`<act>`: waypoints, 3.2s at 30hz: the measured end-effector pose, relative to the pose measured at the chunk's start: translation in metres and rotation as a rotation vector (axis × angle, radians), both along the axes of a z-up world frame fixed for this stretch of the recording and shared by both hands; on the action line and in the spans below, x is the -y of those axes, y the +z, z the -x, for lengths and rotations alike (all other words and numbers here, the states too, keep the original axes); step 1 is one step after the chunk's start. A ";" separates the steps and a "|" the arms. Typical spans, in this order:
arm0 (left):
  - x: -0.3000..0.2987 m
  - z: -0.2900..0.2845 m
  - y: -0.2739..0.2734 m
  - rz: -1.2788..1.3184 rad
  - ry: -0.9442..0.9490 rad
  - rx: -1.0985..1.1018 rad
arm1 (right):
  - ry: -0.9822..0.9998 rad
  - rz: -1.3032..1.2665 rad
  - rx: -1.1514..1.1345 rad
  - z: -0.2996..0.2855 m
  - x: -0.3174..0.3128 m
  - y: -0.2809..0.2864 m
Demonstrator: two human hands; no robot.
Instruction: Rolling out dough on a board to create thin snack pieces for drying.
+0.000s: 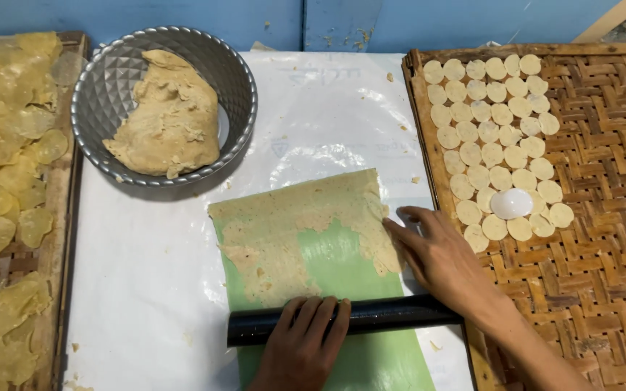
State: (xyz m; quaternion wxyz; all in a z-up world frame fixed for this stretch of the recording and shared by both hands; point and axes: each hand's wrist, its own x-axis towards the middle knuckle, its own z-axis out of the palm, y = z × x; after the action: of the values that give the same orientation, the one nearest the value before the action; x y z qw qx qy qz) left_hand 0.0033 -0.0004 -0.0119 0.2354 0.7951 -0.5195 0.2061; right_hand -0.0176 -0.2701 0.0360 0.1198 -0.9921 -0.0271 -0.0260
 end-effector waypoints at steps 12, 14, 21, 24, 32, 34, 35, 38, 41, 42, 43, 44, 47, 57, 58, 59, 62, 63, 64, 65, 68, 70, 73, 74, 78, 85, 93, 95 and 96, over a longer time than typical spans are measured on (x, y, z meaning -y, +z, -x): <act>0.026 -0.102 0.026 -0.093 0.000 -0.053 | -0.164 -0.095 0.124 -0.058 0.015 0.032; 0.035 -0.125 0.019 -0.077 0.023 -0.026 | -0.133 -0.048 0.147 -0.087 0.020 0.014; 0.048 -0.155 0.013 -0.044 0.081 -0.076 | -0.091 0.036 0.120 -0.130 0.016 -0.019; 0.051 -0.151 0.039 0.028 0.139 -0.104 | -0.074 0.107 0.147 -0.112 0.009 -0.016; 0.045 -0.094 0.023 -0.316 0.246 -0.120 | 0.000 0.155 0.152 -0.050 0.010 -0.034; 0.038 -0.075 0.025 -0.423 0.316 -0.037 | 0.026 0.176 0.140 -0.027 0.004 -0.031; 0.034 -0.066 0.028 -0.347 0.236 -0.104 | 0.014 0.186 0.106 -0.014 0.001 -0.030; 0.021 -0.046 0.027 -0.216 0.098 -0.167 | 0.011 0.201 0.099 0.020 -0.001 -0.032; 0.014 -0.036 0.026 -0.106 0.016 -0.153 | 0.007 0.150 0.169 0.048 0.002 -0.034; 0.011 -0.034 0.027 -0.047 -0.003 -0.139 | -0.005 0.094 0.215 0.056 0.003 -0.034; 0.012 -0.034 0.023 -0.045 -0.001 -0.139 | -0.003 0.096 0.216 0.056 0.001 -0.029; 0.013 -0.036 0.018 -0.137 0.047 -0.147 | -0.016 0.062 0.272 0.054 -0.001 -0.025; 0.013 -0.037 0.012 -0.220 0.087 -0.108 | -0.049 0.038 0.350 0.048 -0.002 -0.025; 0.003 -0.027 0.010 -0.104 -0.007 -0.017 | 0.075 -0.040 0.212 0.035 0.003 -0.001; 0.005 -0.027 0.008 -0.103 -0.009 -0.017 | 0.073 -0.039 0.212 0.035 0.006 -0.003; 0.006 -0.027 0.005 -0.151 0.025 -0.022 | 0.071 -0.083 0.220 0.035 0.009 -0.005; 0.009 -0.024 0.004 -0.205 0.061 -0.018 | 0.051 -0.161 0.246 0.034 0.014 -0.007; 0.010 -0.024 0.004 -0.209 0.064 -0.009 | 0.035 -0.193 0.265 0.033 0.015 -0.007; 0.009 -0.023 0.006 -0.208 0.063 -0.007 | 0.034 -0.192 0.267 0.033 0.020 -0.012; 0.008 -0.023 0.008 -0.143 0.045 0.040 | 0.003 -0.206 0.224 0.034 0.024 -0.017; 0.006 -0.024 0.022 -0.019 -0.017 0.097 | -0.120 -0.251 0.081 0.033 0.032 -0.020; 0.003 -0.024 0.029 0.039 -0.057 0.107 | -0.207 -0.283 -0.020 0.029 0.032 -0.018; -0.007 -0.023 0.028 0.043 -0.088 0.098 | -0.256 -0.363 0.029 0.021 0.031 -0.015; -0.012 -0.024 0.025 0.033 -0.096 0.064 | -0.184 -0.332 0.089 0.017 0.030 -0.017; -0.035 -0.023 0.018 -0.045 -0.070 0.027 | 0.003 -0.217 0.048 0.012 0.024 -0.027; -0.054 -0.021 0.001 -0.032 -0.021 -0.009 | 0.095 -0.125 0.045 0.017 0.003 -0.010; -0.054 -0.024 -0.002 -0.095 -0.028 -0.071 | -0.038 -0.327 -0.098 0.027 0.012 -0.016; -0.054 -0.023 -0.001 -0.092 -0.012 -0.084 | -0.082 -0.320 -0.046 0.020 0.020 -0.007; -0.053 -0.023 -0.001 -0.090 -0.007 -0.095 | -0.137 -0.315 0.009 0.017 0.023 -0.003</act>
State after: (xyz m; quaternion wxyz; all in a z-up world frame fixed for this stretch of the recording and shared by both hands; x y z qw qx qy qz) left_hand 0.0265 0.0530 -0.0126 0.2244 0.8119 -0.5195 0.1436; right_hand -0.0349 -0.2936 0.0332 0.2719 -0.9604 0.0444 -0.0424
